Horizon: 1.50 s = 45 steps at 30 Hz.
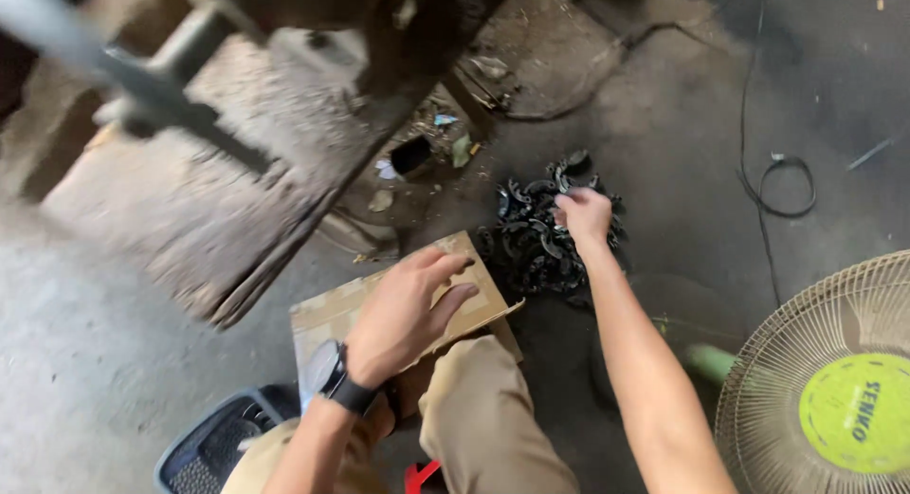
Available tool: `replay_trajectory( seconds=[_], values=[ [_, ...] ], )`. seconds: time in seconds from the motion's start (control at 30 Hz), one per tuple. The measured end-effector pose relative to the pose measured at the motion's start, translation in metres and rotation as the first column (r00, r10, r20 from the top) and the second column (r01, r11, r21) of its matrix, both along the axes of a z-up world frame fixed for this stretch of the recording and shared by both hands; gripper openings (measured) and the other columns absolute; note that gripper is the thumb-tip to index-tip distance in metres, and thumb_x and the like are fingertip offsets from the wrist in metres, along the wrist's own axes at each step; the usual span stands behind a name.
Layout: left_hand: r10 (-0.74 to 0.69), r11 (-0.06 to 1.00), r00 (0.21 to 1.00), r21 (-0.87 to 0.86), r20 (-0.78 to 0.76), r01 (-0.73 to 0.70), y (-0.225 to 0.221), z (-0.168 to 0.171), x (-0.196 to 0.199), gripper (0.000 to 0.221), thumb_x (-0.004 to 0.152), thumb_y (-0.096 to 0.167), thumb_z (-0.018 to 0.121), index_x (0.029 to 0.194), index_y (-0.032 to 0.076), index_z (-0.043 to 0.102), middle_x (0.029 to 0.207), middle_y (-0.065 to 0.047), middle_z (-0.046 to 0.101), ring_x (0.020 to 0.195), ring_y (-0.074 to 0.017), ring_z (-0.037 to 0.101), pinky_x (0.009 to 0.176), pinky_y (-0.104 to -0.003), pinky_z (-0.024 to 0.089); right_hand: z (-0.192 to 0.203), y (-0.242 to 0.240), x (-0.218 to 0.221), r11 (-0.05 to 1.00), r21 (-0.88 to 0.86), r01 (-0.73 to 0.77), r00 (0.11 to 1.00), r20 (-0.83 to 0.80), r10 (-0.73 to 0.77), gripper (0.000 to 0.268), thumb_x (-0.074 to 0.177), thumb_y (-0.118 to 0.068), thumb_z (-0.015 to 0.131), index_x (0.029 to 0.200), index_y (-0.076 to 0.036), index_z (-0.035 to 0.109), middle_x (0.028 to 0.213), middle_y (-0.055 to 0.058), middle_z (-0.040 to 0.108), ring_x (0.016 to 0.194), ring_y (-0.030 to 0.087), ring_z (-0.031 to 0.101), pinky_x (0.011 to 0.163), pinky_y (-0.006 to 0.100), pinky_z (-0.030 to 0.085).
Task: Grind down brake shoe components on a bench grinder and sort them.
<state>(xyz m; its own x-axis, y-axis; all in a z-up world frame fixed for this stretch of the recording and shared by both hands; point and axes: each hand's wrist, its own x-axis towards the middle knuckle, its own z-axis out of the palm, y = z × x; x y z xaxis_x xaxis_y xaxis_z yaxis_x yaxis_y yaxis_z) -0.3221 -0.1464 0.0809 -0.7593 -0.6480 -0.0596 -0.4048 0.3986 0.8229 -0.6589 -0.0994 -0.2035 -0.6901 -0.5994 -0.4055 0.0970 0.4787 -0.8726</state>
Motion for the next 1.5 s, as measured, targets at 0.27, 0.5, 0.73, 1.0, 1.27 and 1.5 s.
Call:
replay_trajectory(
  seconds=[0.27, 0.5, 0.73, 1.0, 1.27, 1.5],
  values=[
    [0.039, 0.998, 0.993, 0.045, 0.108, -0.044, -0.016, -0.028, -0.004, 0.031, 0.090, 0.020, 0.071, 0.117, 0.004, 0.070, 0.106, -0.016, 0.070, 0.092, -0.0370, 0.069, 0.077, -0.041, 0.055, -0.161, 0.091, -0.003, 0.879, 0.451, 0.154, 0.861, -0.498, 0.104, 0.025, 0.079, -0.019, 0.086, 0.097, -0.004, 0.077, 0.093, 0.018, 0.074, 0.089, 0.040, 0.072, 0.082, 0.047, 0.057],
    [0.088, 0.993, 0.968, 0.053, 0.237, -0.103, -0.022, -0.033, 0.000, 0.033, 0.088, 0.021, 0.071, 0.116, 0.004, 0.070, 0.106, -0.015, 0.072, 0.088, -0.0382, 0.069, 0.074, -0.043, 0.055, -0.170, 0.090, 0.027, 0.815, 0.579, -0.016, 0.797, -0.485, 0.360, 0.043, 0.083, -0.023, 0.083, 0.119, -0.007, 0.066, 0.112, 0.017, 0.064, 0.106, 0.041, 0.063, 0.089, 0.052, 0.052],
    [0.077, 0.992, 0.970, 0.076, 0.230, -0.097, -0.021, -0.029, 0.003, 0.032, 0.090, 0.022, 0.069, 0.117, 0.004, 0.070, 0.105, -0.015, 0.071, 0.090, -0.0379, 0.070, 0.074, -0.042, 0.055, -0.163, 0.089, 0.014, 0.951, 0.277, -0.136, 0.902, -0.363, 0.234, 0.034, 0.082, -0.022, 0.082, 0.110, -0.005, 0.075, 0.097, 0.016, 0.077, 0.088, 0.029, 0.075, 0.082, 0.039, 0.058],
    [0.075, 0.994, 0.954, 0.048, 0.291, -0.093, -0.020, -0.047, 0.021, 0.032, 0.091, 0.026, 0.070, 0.115, 0.004, 0.071, 0.104, -0.015, 0.071, 0.091, -0.0358, 0.070, 0.079, -0.043, 0.054, -0.063, 0.045, 0.027, 0.952, -0.068, -0.297, 0.955, -0.030, 0.296, 0.033, 0.086, -0.002, 0.075, 0.118, 0.008, 0.071, 0.091, 0.012, 0.076, 0.077, 0.014, 0.071, 0.072, 0.029, 0.057],
    [0.196, 0.855, 0.951, -0.433, -0.240, -0.286, -0.019, -0.083, 0.047, 0.064, 0.078, 0.013, 0.076, 0.135, -0.007, 0.054, 0.126, -0.031, 0.064, 0.111, -0.0443, 0.063, 0.093, -0.044, 0.052, 0.158, -0.027, 0.127, 0.774, -0.555, -0.305, 0.721, 0.396, 0.568, 0.018, 0.097, -0.007, 0.062, 0.110, 0.004, 0.068, 0.109, 0.014, 0.075, 0.088, 0.018, 0.072, 0.078, 0.032, 0.061],
    [0.558, 0.824, 0.777, 0.302, -0.290, -0.479, -0.030, -0.090, 0.064, 0.019, 0.099, 0.014, 0.069, 0.107, -0.002, 0.075, 0.084, -0.019, 0.078, 0.075, -0.0227, 0.074, 0.069, -0.034, 0.059, 0.197, -0.082, 0.202, 0.844, -0.504, -0.182, 0.611, 0.615, 0.499, 0.019, 0.104, -0.018, 0.062, 0.106, -0.001, 0.069, 0.097, 0.013, 0.073, 0.083, 0.022, 0.071, 0.074, 0.033, 0.059]
  ],
)
